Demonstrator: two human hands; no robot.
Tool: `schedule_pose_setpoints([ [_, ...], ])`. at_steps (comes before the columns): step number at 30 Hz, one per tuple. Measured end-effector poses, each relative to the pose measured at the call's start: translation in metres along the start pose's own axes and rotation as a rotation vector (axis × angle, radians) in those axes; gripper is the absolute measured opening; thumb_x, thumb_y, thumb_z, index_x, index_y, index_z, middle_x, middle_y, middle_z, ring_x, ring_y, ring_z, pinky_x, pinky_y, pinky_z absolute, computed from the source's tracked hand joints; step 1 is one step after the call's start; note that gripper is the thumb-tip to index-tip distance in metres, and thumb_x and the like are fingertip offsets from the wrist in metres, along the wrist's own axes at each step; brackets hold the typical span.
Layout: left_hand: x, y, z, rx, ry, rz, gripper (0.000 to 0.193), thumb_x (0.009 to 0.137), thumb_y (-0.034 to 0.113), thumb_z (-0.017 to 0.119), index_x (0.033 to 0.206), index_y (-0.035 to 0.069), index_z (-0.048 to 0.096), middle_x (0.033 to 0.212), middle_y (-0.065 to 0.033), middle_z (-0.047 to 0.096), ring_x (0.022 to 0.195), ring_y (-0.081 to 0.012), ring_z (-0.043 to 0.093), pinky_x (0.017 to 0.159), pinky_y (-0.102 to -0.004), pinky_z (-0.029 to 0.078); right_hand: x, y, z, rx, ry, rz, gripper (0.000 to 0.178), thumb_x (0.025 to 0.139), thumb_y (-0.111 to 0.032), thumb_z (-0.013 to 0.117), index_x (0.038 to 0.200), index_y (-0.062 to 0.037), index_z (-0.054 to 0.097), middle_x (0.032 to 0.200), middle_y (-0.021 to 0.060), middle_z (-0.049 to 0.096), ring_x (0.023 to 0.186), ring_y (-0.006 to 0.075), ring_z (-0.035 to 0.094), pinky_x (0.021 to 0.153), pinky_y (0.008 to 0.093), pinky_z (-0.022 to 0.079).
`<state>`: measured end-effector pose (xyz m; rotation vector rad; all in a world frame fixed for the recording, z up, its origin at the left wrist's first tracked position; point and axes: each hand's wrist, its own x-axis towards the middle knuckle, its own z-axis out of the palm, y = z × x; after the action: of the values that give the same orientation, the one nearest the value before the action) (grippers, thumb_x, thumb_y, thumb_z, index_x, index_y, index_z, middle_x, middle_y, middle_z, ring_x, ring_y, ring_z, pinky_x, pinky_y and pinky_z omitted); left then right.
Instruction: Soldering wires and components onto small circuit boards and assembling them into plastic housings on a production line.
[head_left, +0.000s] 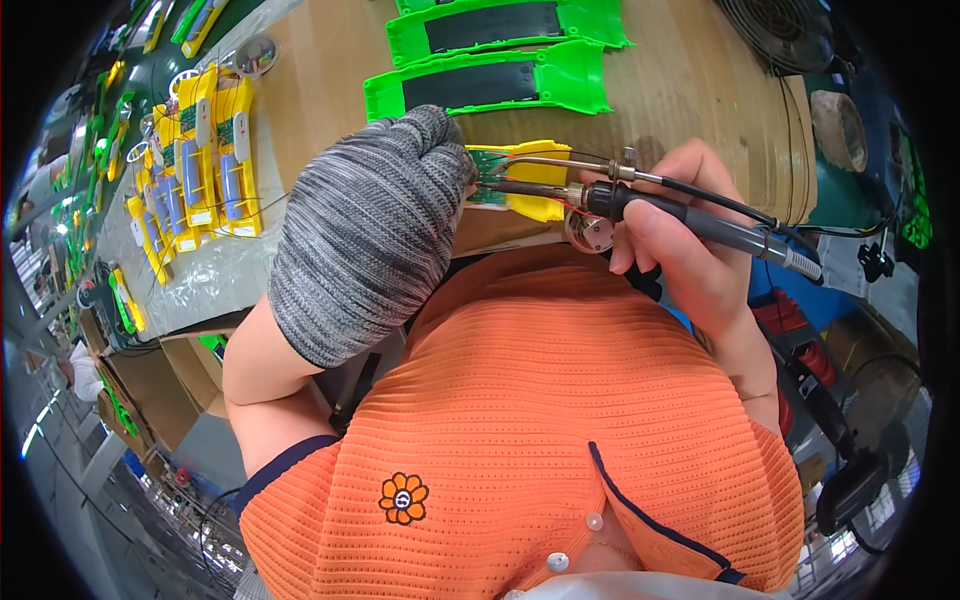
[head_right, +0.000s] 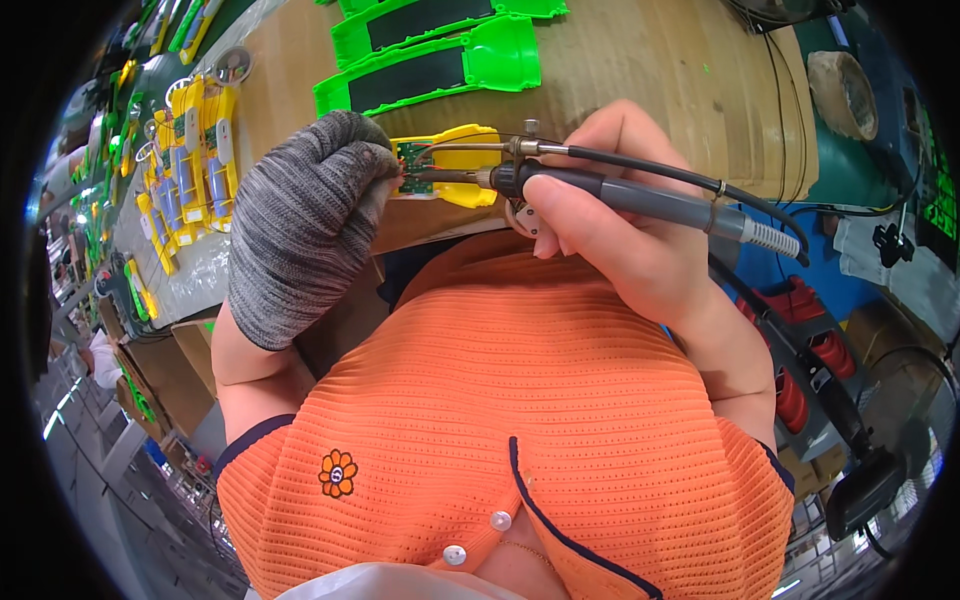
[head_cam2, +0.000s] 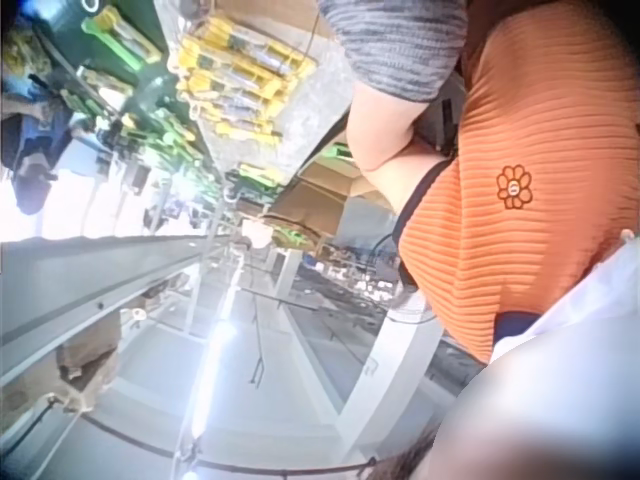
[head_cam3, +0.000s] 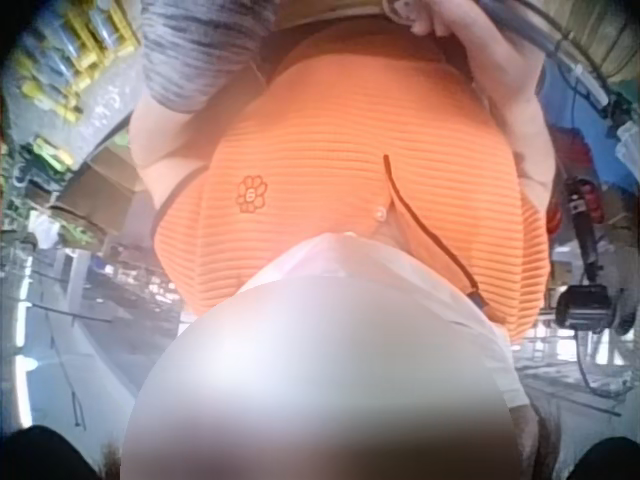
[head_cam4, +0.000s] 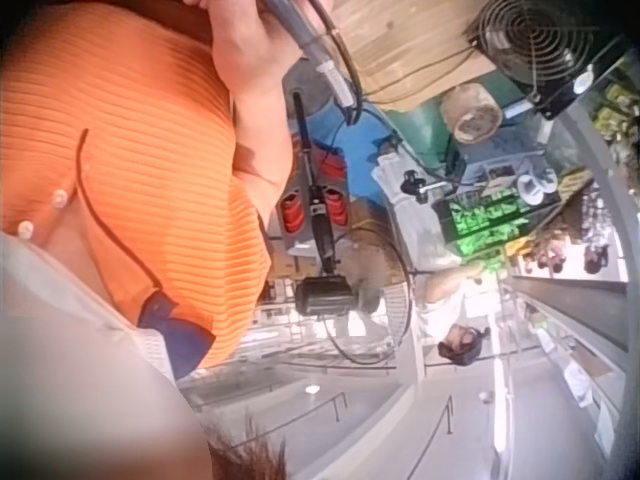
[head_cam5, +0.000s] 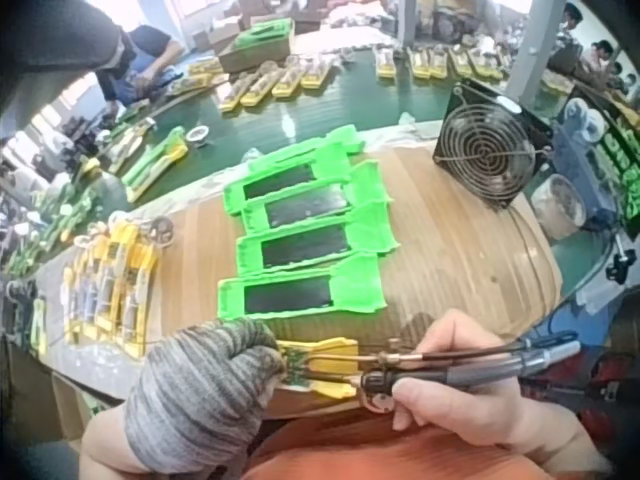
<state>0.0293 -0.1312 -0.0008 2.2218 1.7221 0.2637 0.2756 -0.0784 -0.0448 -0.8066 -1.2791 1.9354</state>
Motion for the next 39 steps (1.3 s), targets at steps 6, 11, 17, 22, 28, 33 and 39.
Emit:
schedule_pose_setpoints([
  [6, 0.004, 0.000, -0.004, 0.047, -0.047, 0.000, 0.009, 0.082, 0.004, 0.066, 0.090, 0.004, 0.067, 0.093, -0.0121, 0.064, 0.086, -0.0326, 0.064, 0.074, -0.0400, 0.052, 0.001, -0.002, 0.001, 0.002, 0.020, 0.037, 0.018, 0.091, -0.001, 0.064, 0.097, -0.0001, 0.047, 0.081, 0.0119, 0.066, 0.066, 0.0113, 0.063, 0.058, 0.0242, 0.050],
  [11, 0.006, 0.000, -0.006, 0.094, -0.094, 0.028, 0.008, 0.083, 0.007, 0.065, 0.090, 0.004, 0.067, 0.093, -0.0110, 0.064, 0.086, -0.0320, 0.064, 0.074, -0.0401, 0.052, 0.001, 0.000, -0.001, 0.023, 0.011, 0.020, 0.018, 0.091, -0.002, 0.064, 0.096, -0.0002, 0.047, 0.081, 0.0121, 0.066, 0.065, 0.0117, 0.063, 0.057, 0.0240, 0.050],
  [17, 0.008, 0.000, -0.009, 0.104, -0.087, 0.066, 0.007, 0.083, 0.008, 0.065, 0.089, 0.005, 0.067, 0.093, -0.0102, 0.064, 0.085, -0.0311, 0.064, 0.074, -0.0396, 0.052, -0.005, -0.007, -0.010, 0.071, 0.123, -0.051, 0.013, 0.090, -0.001, 0.060, 0.095, -0.0018, 0.048, 0.065, 0.0060, 0.056, 0.054, 0.0129, 0.056, 0.050, 0.0247, 0.046],
  [22, 0.009, 0.003, -0.010, 0.142, -0.108, 0.042, 0.007, 0.083, 0.008, 0.065, 0.089, 0.005, 0.067, 0.092, -0.0102, 0.064, 0.084, -0.0312, 0.063, 0.073, -0.0398, 0.052, -0.009, -0.011, -0.023, 0.112, 0.235, -0.118, 0.015, 0.090, -0.006, 0.060, 0.096, -0.0030, 0.048, 0.063, 0.0046, 0.051, 0.049, 0.0120, 0.048, 0.048, 0.0288, 0.047],
  [28, 0.011, 0.008, -0.016, 0.246, -0.124, 0.076, 0.009, 0.081, 0.009, 0.067, 0.090, 0.006, 0.067, 0.093, -0.0089, 0.065, 0.089, -0.0313, 0.062, 0.077, -0.0414, 0.050, -0.013, -0.012, -0.036, 0.136, 0.285, -0.177, 0.014, 0.090, -0.005, 0.058, 0.098, -0.0035, 0.047, 0.063, 0.0046, 0.049, 0.049, 0.0123, 0.046, 0.054, 0.0323, 0.051],
  [33, 0.024, 0.016, -0.016, 0.128, 0.118, 0.206, 0.017, 0.079, 0.010, 0.069, 0.097, 0.010, 0.067, 0.100, -0.0069, 0.066, 0.098, -0.0306, 0.060, 0.088, -0.0418, 0.047, -0.016, -0.017, -0.037, 0.118, 0.311, -0.170, 0.010, 0.096, -0.012, 0.051, 0.090, -0.0097, 0.044, 0.053, -0.0021, 0.038, 0.051, 0.0118, 0.048, 0.102, 0.0555, 0.045],
  [39, 0.046, 0.029, 0.027, 0.148, 0.209, 0.409, 0.025, 0.077, 0.023, 0.068, 0.099, 0.010, 0.066, 0.095, -0.0046, 0.066, 0.100, -0.0264, 0.060, 0.089, -0.0428, 0.045, -0.016, -0.017, -0.034, 0.112, 0.341, -0.182, 0.012, 0.095, -0.012, 0.051, 0.088, -0.0104, 0.042, 0.053, -0.0021, 0.038, 0.051, 0.0117, 0.048, 0.103, 0.0539, 0.044],
])
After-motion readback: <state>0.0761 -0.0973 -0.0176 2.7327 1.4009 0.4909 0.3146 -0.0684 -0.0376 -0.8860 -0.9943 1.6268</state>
